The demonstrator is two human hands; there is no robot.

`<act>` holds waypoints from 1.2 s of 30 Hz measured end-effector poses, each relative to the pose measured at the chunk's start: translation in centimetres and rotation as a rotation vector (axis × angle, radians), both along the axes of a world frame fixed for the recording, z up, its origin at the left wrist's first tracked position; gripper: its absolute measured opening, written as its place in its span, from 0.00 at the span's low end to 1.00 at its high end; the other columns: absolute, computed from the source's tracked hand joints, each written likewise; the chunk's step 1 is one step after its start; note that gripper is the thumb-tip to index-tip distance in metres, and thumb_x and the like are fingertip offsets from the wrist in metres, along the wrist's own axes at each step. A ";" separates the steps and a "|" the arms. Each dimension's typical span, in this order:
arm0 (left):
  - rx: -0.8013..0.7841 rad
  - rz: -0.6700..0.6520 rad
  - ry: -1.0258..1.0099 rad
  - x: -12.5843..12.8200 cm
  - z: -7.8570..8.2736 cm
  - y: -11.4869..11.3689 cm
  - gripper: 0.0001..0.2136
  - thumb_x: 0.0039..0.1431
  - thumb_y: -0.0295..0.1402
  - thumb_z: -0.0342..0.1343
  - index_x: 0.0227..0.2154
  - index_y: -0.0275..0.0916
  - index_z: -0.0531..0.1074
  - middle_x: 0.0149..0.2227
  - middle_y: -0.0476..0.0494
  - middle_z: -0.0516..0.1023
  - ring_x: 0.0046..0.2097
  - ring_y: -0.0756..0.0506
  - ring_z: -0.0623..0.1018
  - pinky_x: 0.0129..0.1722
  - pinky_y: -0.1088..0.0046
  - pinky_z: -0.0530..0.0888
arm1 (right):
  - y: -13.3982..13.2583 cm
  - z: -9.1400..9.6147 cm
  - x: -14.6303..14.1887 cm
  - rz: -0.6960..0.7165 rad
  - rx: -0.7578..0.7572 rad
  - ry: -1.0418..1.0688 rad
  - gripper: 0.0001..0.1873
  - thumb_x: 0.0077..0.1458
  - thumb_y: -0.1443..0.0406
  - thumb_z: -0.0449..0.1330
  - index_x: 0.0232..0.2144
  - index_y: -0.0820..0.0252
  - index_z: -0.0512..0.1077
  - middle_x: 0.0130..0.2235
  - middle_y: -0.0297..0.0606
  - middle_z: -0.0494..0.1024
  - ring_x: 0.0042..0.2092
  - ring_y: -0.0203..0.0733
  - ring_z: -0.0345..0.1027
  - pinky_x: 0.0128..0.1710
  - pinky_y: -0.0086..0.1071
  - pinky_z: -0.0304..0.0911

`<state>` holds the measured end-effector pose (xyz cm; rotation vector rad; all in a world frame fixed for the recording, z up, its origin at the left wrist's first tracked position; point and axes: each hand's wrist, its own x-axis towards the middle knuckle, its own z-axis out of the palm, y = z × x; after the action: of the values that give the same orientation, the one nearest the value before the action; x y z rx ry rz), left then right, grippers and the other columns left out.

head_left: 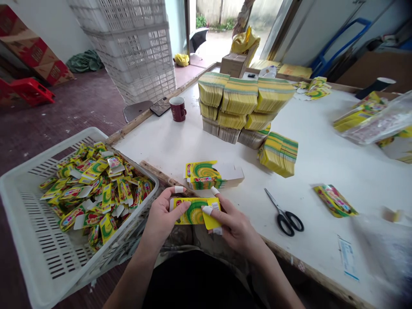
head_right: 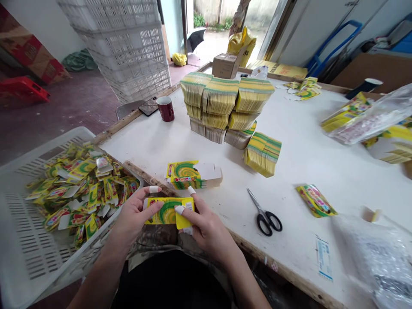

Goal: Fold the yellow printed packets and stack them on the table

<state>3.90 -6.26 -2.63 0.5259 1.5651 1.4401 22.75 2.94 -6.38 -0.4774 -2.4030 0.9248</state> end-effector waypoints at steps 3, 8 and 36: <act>-0.003 -0.033 0.002 -0.1 0.2 0.3 0.21 0.48 0.37 0.66 0.43 0.36 0.70 0.33 0.48 0.80 0.30 0.49 0.79 0.31 0.75 0.76 | -0.1 -0.3 0.0 -0.056 -0.011 0.047 0.28 0.55 0.76 0.56 0.56 0.50 0.70 0.66 0.48 0.59 0.60 0.52 0.65 0.49 0.40 0.70; -0.047 -0.061 0.048 0.2 0.1 0.5 0.17 0.49 0.35 0.65 0.41 0.36 0.71 0.36 0.45 0.81 0.34 0.47 0.80 0.34 0.73 0.77 | -0.6 -0.9 -0.2 -0.127 -0.004 -0.013 0.29 0.55 0.77 0.53 0.54 0.48 0.72 0.66 0.48 0.60 0.53 0.51 0.73 0.42 0.38 0.73; 0.050 0.073 0.094 2.5 -0.2 0.1 0.13 0.53 0.37 0.63 0.39 0.38 0.70 0.31 0.51 0.78 0.31 0.50 0.79 0.33 0.77 0.76 | -2.1 -0.5 -2.3 -0.234 -0.501 0.251 0.30 0.62 0.66 0.54 0.62 0.55 0.48 0.65 0.53 0.56 0.64 0.51 0.56 0.59 0.47 0.60</act>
<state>6.38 -6.20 -2.84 0.5784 1.6403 1.5329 20.48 0.83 -6.89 -0.7551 -1.8358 1.3873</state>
